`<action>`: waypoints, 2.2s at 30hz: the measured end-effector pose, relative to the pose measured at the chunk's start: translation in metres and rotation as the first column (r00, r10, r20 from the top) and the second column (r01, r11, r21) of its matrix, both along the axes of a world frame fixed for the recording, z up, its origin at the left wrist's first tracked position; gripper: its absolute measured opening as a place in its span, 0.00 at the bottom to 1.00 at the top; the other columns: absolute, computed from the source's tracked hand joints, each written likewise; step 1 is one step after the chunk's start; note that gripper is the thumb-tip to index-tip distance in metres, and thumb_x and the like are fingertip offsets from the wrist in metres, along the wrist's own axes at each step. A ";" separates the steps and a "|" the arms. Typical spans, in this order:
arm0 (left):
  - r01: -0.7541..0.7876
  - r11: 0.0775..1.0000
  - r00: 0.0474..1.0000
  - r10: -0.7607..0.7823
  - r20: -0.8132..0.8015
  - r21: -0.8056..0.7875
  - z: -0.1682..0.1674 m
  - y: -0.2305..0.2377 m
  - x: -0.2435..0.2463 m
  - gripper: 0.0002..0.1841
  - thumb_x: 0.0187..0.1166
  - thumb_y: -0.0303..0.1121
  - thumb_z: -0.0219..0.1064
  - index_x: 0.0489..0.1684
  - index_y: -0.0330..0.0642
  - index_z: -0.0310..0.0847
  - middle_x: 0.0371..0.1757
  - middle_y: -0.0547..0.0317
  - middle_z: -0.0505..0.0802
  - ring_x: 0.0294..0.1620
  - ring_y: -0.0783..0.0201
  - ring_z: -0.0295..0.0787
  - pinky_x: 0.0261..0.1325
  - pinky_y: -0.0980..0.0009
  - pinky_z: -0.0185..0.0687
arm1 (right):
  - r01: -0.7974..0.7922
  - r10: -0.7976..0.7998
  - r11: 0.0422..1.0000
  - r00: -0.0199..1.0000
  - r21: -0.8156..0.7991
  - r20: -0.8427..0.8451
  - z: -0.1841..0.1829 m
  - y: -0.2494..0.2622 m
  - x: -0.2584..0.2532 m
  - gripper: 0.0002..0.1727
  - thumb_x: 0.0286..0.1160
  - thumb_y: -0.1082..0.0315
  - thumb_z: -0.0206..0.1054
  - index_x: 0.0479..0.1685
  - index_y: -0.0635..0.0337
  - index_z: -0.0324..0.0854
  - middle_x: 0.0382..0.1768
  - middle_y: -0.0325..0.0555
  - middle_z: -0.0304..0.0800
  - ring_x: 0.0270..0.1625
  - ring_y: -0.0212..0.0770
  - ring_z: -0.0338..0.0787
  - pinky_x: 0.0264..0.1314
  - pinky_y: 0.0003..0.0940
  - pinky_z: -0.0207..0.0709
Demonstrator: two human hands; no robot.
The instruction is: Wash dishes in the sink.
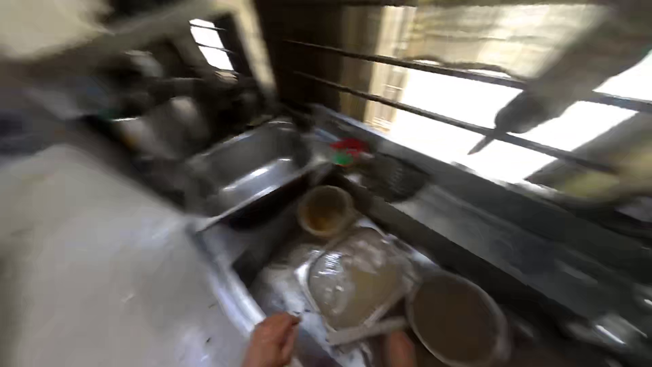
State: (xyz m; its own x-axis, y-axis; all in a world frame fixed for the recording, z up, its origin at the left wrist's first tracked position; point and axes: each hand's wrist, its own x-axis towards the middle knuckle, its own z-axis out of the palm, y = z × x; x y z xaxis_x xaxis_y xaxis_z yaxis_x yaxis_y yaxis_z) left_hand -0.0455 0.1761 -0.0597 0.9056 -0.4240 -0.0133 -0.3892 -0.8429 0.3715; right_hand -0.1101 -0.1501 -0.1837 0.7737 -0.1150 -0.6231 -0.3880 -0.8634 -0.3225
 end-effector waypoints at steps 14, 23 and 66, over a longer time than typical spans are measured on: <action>0.119 0.990 0.993 -0.120 0.011 0.081 0.004 -0.002 0.014 0.23 0.82 0.41 0.50 0.47 0.35 0.91 0.41 0.42 0.95 0.38 0.43 0.94 0.41 0.43 0.87 | 0.456 -0.798 0.513 0.565 0.727 0.209 0.137 -0.107 -0.073 0.18 0.76 0.75 0.69 0.65 0.63 0.79 0.45 0.46 0.91 0.43 0.36 0.92 0.50 0.35 0.88; 0.128 0.986 0.992 -0.125 -0.030 0.107 0.008 -0.004 0.016 0.22 0.83 0.40 0.50 0.47 0.35 0.91 0.41 0.40 0.94 0.39 0.42 0.93 0.42 0.42 0.86 | -0.160 -0.907 -0.329 0.327 0.931 -0.264 0.173 -0.132 -0.070 0.13 0.70 0.61 0.76 0.53 0.47 0.88 0.37 0.33 0.91 0.42 0.29 0.91 0.52 0.27 0.86; 0.049 0.997 0.993 -0.054 0.102 0.057 -0.003 -0.011 0.015 0.24 0.81 0.44 0.50 0.42 0.40 0.93 0.37 0.50 0.96 0.36 0.51 0.95 0.39 0.49 0.89 | 0.084 -0.053 0.970 0.989 0.228 -0.138 0.035 -0.020 -0.035 0.32 0.82 0.69 0.59 0.87 0.64 0.64 0.89 0.62 0.60 0.90 0.60 0.63 0.90 0.57 0.60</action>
